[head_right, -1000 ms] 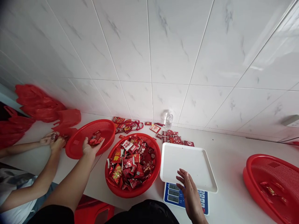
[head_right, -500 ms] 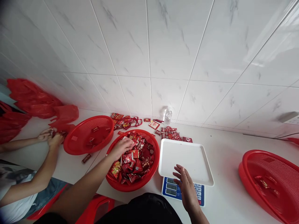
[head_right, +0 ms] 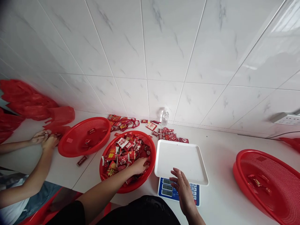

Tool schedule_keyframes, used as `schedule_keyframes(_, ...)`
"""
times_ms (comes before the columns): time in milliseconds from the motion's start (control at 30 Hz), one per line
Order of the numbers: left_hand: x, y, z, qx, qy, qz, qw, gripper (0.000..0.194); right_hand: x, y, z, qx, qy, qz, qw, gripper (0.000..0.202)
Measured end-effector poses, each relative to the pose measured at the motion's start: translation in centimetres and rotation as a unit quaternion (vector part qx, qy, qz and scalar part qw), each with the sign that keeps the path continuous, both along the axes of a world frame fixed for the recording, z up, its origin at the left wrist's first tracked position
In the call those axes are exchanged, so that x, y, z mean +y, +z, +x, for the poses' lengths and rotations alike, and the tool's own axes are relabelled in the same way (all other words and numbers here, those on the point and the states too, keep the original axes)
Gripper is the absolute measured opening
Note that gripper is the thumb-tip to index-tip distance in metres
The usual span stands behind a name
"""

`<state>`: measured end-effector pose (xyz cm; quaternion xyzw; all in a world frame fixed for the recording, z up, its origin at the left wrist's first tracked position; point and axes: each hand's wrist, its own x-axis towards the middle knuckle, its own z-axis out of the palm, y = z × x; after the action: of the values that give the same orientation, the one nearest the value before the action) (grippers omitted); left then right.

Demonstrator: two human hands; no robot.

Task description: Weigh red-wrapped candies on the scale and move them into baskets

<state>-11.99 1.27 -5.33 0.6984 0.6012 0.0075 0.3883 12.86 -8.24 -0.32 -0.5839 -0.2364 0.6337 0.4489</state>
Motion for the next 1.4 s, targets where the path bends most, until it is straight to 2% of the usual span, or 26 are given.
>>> schedule_keyframes(233, -1.5, -0.6, -0.5, 0.03, -0.038, 0.056, 0.997, 0.042, -0.1, 1.4, -0.1, 0.003, 0.018, 0.001, 1.0, 0.051)
schedule_keyframes(500, -2.9, -0.2, -0.9, 0.044, -0.046, 0.065, 0.996, 0.039, -0.1, 0.9, -0.1, 0.005, 0.035, 0.003, 0.999, 0.05)
schedule_keyframes(733, -2.9, -0.2, -0.9, 0.045, -0.016, 0.047, 0.998, 0.036, -0.1, 1.4, -0.1, 0.007, 0.04, 0.005, 0.999, 0.051)
schedule_keyframes(867, -2.8, 0.1, -1.3, 0.023, 0.017, 0.086, 0.996, 0.043, -0.1, 1.5, -0.2, 0.005, 0.04, 0.004, 0.999, 0.051)
schedule_keyframes(967, -2.6, 1.3, -1.7, 0.01, 0.052, 0.108, 0.993, 0.044, -0.1, 1.6, -0.4, 0.005, 0.041, 0.004, 0.999, 0.052)
schedule_keyframes(1100, -2.6, 4.1, -1.6, -0.031, 0.102, 0.091, 0.99, 0.039, -0.2, 1.7, -0.7, 0.003, 0.056, 0.002, 0.998, 0.051)
schedule_keyframes(1267, -3.6, 7.6, 0.4, -0.204, 0.133, 0.031, 0.969, 0.034, -0.1, 0.9, -1.5, -0.023, 0.074, 0.002, 0.997, 0.053)
schedule_keyframes(1400, -4.9, 8.3, 2.7, -0.347, 0.122, -0.089, 0.926, 0.033, 0.0, 1.3, -2.3, -0.008, 0.128, 0.031, 0.991, 0.054)
